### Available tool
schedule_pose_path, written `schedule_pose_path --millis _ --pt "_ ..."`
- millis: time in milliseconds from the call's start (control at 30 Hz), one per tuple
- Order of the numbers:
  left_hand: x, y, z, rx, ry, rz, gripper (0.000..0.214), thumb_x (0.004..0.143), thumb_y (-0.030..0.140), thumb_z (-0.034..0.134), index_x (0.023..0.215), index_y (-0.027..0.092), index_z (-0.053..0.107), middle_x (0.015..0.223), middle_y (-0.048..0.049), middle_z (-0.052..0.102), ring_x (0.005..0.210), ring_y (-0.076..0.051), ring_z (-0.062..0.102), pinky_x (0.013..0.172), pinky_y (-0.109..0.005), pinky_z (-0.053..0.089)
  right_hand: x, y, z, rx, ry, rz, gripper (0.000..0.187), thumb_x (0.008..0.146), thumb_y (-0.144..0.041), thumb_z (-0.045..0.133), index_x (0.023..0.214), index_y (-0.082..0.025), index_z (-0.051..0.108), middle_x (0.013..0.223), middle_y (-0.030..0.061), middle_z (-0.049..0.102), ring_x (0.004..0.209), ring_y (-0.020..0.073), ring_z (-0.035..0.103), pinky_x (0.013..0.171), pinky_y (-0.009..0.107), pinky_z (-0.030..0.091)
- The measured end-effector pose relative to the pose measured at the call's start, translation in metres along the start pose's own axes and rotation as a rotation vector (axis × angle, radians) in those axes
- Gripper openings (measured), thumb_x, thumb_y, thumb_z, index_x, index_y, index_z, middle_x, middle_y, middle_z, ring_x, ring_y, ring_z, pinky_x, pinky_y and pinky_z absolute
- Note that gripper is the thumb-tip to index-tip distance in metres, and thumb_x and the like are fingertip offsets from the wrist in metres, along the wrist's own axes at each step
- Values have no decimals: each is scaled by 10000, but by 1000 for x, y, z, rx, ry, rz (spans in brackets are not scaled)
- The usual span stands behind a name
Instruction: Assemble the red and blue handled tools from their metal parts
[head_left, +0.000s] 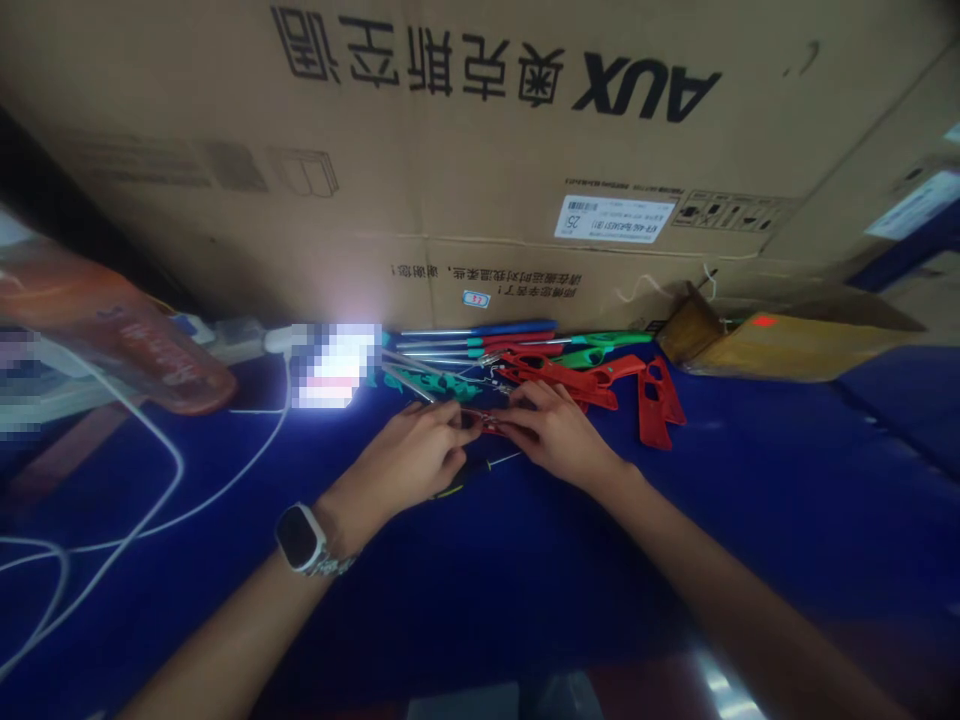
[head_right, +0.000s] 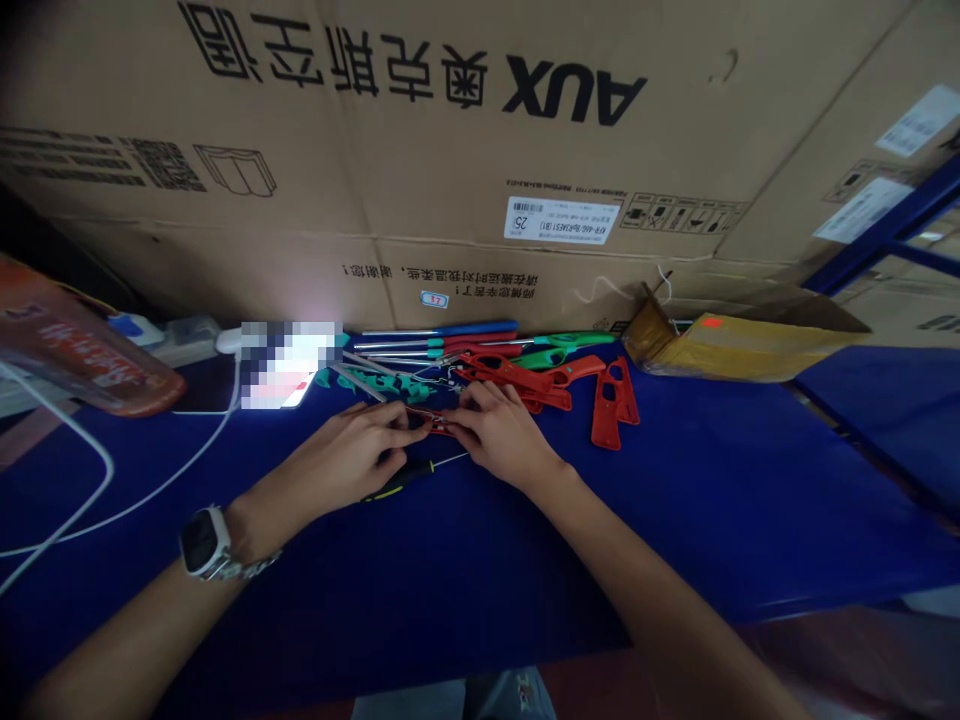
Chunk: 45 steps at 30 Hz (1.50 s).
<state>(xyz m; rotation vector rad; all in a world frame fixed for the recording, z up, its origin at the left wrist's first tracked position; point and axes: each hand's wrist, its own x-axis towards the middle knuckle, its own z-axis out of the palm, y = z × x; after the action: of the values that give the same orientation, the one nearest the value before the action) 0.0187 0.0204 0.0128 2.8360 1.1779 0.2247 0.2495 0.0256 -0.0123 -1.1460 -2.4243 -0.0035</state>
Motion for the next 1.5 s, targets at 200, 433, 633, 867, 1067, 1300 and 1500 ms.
schedule_pose_path --millis 200,433,633,867,1067,1300,1500 --pt "1 3 0 38 3 -3 389 908 151 516 1243 225 699 1053 -72 671 909 -224 670 868 -409 529 -2 -4 -6 -30 -34 27 208 963 -268 616 1123 -265 749 1078 71 664 1038 227 631 914 413 460" --pt "1 7 0 53 27 -5 354 891 158 538 1195 193 717 1057 -94 675 905 -242 671 839 -410 533 -8 -11 -6 -39 -46 59 284 996 -363 548 1179 -226 717 1158 90 677 1060 250 627 924 431 492" --pt "0 6 1 31 46 -3 351 883 149 530 1170 194 726 1043 -97 676 858 -234 672 800 -401 534 -13 -8 4 20 83 125 264 1010 -290 522 1186 -186 688 1152 108 700 1066 253 644 917 432 498" --pt "0 7 2 38 26 2 367 895 151 506 1197 194 710 1041 -97 674 856 -238 669 795 -406 536 -2 -5 11 230 113 238 92 908 -167 670 831 -203 706 931 31 705 848 178 667 793 343 480" --pt "-1 7 3 4 34 -19 366 908 158 505 1213 200 703 1045 -86 665 868 -220 665 780 -373 541 -6 -5 12 192 66 246 98 943 -178 606 865 -214 652 994 35 679 944 202 634 830 360 432" --pt "3 12 1 -2 87 -10 389 921 145 474 1249 179 681 1089 -102 634 1016 -249 620 867 -396 532 -6 -10 12 113 51 239 84 953 -196 603 878 -219 633 1012 25 667 972 207 628 859 370 386" --pt "7 22 5 83 98 -9 393 907 157 528 1278 161 659 1117 -126 623 1078 -289 581 926 -438 505 -6 -12 9 62 38 240 93 940 -163 581 890 -217 638 1015 39 676 989 231 630 857 389 381"
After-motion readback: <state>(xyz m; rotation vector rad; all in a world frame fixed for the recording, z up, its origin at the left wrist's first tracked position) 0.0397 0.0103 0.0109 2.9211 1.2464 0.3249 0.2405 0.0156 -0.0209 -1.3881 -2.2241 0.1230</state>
